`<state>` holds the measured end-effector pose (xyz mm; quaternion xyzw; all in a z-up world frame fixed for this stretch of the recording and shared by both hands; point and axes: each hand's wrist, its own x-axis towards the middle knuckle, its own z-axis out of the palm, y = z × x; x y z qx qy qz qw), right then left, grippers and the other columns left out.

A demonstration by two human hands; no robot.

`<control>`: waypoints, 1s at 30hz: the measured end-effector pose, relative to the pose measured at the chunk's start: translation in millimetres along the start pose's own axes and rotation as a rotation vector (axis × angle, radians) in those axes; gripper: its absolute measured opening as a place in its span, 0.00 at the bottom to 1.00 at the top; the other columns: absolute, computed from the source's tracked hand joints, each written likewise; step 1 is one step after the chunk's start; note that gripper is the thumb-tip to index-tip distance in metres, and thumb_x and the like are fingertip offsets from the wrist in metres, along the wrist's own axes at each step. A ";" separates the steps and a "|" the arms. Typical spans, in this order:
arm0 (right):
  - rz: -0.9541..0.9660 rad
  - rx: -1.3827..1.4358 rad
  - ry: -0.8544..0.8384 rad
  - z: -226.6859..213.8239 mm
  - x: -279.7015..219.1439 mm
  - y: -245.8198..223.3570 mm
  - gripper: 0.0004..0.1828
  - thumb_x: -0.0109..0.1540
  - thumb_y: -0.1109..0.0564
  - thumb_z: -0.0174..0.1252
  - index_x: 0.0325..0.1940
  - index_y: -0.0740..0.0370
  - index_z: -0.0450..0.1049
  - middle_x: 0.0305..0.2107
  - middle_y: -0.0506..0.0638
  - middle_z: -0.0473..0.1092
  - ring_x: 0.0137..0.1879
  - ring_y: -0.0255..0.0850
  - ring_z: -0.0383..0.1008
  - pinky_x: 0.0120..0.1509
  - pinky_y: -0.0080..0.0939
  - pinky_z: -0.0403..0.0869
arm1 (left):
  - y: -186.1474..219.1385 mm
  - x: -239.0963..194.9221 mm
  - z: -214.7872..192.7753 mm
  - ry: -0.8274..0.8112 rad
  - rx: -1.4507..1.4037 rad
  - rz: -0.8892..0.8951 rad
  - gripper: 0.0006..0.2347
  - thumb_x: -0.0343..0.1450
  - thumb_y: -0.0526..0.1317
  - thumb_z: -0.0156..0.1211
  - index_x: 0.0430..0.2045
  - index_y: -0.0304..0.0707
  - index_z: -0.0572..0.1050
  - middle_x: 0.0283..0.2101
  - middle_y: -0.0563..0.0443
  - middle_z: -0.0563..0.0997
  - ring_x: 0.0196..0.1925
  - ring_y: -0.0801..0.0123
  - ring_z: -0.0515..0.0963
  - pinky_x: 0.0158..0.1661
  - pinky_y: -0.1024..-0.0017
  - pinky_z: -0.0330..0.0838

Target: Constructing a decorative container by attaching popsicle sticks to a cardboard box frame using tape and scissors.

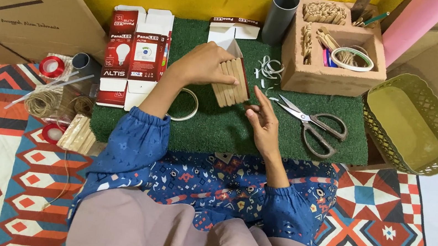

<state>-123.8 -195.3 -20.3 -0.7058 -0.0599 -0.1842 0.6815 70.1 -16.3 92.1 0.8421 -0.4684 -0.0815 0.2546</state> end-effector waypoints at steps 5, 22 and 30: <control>-0.010 -0.174 0.010 1.2 16.6 -9.9 0.36 0.68 0.59 0.58 0.79 0.56 0.54 0.69 0.59 0.59 0.64 0.54 0.69 0.65 0.52 0.72 | 6.5 0.4 13.5 -0.016 0.247 0.107 0.12 0.63 0.52 0.70 0.30 0.49 0.84 0.21 0.51 0.82 0.27 0.56 0.81 0.44 0.66 0.71; -0.048 -0.173 -0.306 -12.7 63.9 14.6 0.58 0.48 0.66 0.78 0.78 0.59 0.55 0.64 0.61 0.65 0.71 0.57 0.63 0.74 0.60 0.63 | 25.6 -39.5 27.0 0.163 0.439 0.316 0.14 0.58 0.55 0.72 0.28 0.53 0.80 0.27 0.59 0.82 0.40 0.68 0.78 0.59 0.60 0.59; -0.010 -0.184 -0.260 -11.7 60.4 14.1 0.55 0.47 0.66 0.78 0.75 0.61 0.57 0.60 0.61 0.68 0.68 0.57 0.66 0.71 0.59 0.67 | -5.2 -115.3 27.2 0.576 -0.093 -0.067 0.15 0.78 0.53 0.53 0.49 0.43 0.75 0.46 0.49 0.77 0.50 0.56 0.76 0.54 0.56 0.67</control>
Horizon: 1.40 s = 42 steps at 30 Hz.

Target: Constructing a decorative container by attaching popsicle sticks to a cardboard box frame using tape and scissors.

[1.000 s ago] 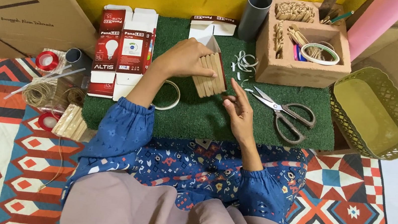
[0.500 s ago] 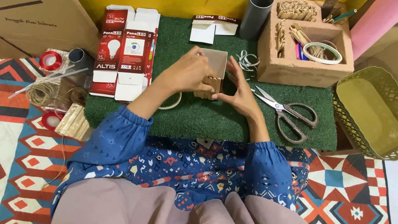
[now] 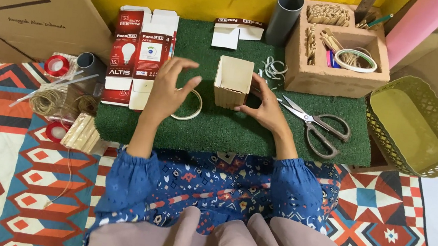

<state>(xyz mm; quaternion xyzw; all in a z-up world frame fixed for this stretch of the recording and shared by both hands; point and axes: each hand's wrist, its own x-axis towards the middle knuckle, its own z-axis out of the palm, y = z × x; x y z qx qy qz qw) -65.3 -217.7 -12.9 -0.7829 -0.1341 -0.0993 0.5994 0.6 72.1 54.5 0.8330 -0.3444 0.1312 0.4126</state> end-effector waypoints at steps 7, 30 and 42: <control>0.049 -0.114 0.165 20.6 -8.5 -24.1 0.51 0.49 0.62 0.79 0.71 0.63 0.59 0.56 0.62 0.68 0.66 0.60 0.68 0.69 0.58 0.71 | 3.6 -52.7 -2.3 -0.298 0.135 -0.305 0.14 0.76 0.49 0.56 0.51 0.44 0.75 0.51 0.46 0.75 0.57 0.53 0.73 0.57 0.53 0.65; -0.151 -0.506 0.465 -54.6 -29.3 -60.7 0.28 0.63 0.56 0.70 0.65 0.58 0.70 0.51 0.52 0.71 0.60 0.50 0.73 0.65 0.50 0.71 | -3.1 -68.3 69.2 -0.034 0.328 -0.089 0.05 0.70 0.40 0.60 0.34 0.42 0.77 0.36 0.54 0.74 0.42 0.64 0.75 0.43 0.67 0.64; -0.189 -0.491 0.576 -77.2 -18.8 -98.7 0.10 0.65 0.63 0.66 0.51 0.60 0.79 0.41 0.50 0.75 0.44 0.46 0.80 0.52 0.43 0.77 | 135.4 -38.9 62.7 0.514 0.142 0.099 0.08 0.71 0.35 0.59 0.43 0.38 0.81 0.36 0.53 0.77 0.39 0.67 0.75 0.45 0.67 0.67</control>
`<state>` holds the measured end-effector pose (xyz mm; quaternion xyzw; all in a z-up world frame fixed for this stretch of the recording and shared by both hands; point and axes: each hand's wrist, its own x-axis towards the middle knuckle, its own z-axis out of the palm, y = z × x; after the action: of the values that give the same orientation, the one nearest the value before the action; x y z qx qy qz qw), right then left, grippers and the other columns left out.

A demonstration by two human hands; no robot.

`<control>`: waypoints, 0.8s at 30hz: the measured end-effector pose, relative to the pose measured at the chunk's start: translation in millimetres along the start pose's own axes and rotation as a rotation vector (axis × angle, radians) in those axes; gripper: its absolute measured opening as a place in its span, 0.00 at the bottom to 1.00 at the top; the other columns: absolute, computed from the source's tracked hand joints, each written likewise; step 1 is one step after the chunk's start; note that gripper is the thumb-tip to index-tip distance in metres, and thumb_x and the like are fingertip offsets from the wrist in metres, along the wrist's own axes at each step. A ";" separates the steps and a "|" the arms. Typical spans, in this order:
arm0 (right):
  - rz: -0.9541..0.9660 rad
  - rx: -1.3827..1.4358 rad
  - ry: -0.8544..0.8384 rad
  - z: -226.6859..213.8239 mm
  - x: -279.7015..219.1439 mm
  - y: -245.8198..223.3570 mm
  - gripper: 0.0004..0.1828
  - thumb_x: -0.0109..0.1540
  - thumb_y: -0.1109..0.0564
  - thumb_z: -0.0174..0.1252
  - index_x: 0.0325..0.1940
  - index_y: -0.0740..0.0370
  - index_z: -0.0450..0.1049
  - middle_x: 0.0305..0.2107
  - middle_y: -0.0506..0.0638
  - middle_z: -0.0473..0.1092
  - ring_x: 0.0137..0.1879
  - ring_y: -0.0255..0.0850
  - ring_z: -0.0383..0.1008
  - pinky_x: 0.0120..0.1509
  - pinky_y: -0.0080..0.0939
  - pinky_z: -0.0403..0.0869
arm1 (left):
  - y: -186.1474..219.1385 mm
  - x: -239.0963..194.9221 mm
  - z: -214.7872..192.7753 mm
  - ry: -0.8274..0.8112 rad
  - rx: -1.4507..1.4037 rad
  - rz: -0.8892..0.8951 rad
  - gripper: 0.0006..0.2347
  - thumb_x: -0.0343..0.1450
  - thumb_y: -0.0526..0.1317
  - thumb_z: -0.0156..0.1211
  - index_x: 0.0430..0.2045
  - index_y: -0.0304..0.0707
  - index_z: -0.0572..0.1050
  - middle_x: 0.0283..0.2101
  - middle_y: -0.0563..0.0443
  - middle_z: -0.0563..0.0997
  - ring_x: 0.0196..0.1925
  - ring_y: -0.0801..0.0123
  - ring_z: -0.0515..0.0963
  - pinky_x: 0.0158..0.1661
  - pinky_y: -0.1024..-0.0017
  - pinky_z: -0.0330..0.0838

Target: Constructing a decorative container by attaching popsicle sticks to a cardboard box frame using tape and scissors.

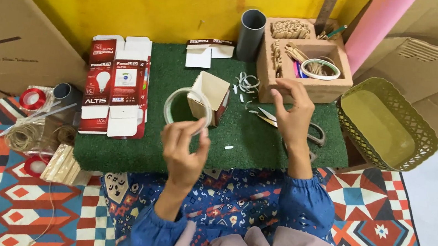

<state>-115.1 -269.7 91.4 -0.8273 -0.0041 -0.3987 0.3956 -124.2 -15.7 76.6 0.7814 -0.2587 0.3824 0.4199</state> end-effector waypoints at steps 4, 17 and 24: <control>-0.050 -0.009 0.014 -3.8 12.0 -6.3 0.09 0.65 0.64 0.65 0.50 0.62 0.79 0.39 0.52 0.75 0.43 0.48 0.79 0.51 0.45 0.77 | 29.0 41.7 52.7 -0.029 -0.113 0.133 0.09 0.71 0.35 0.61 0.43 0.41 0.81 0.37 0.55 0.76 0.39 0.66 0.76 0.44 0.68 0.66; -0.064 -0.367 -0.078 8.4 32.7 56.8 0.08 0.54 0.59 0.70 0.32 0.61 0.77 0.29 0.52 0.69 0.39 0.52 0.73 0.49 0.50 0.73 | 21.0 -10.0 121.5 -0.402 0.077 0.307 0.05 0.69 0.36 0.59 0.34 0.42 0.81 0.31 0.53 0.74 0.34 0.64 0.73 0.38 0.68 0.66; -0.095 -0.461 -0.080 15.8 33.2 58.2 0.06 0.57 0.59 0.65 0.33 0.59 0.74 0.30 0.50 0.67 0.41 0.50 0.72 0.49 0.48 0.71 | -8.1 -40.7 112.1 -0.480 0.124 0.333 0.06 0.66 0.35 0.61 0.33 0.41 0.80 0.31 0.51 0.74 0.35 0.61 0.74 0.40 0.66 0.68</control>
<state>-63.3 -309.5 69.6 -0.9098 0.0323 -0.3741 0.1768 -99.0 -103.9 -0.1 0.8205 -0.4512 0.2653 0.2297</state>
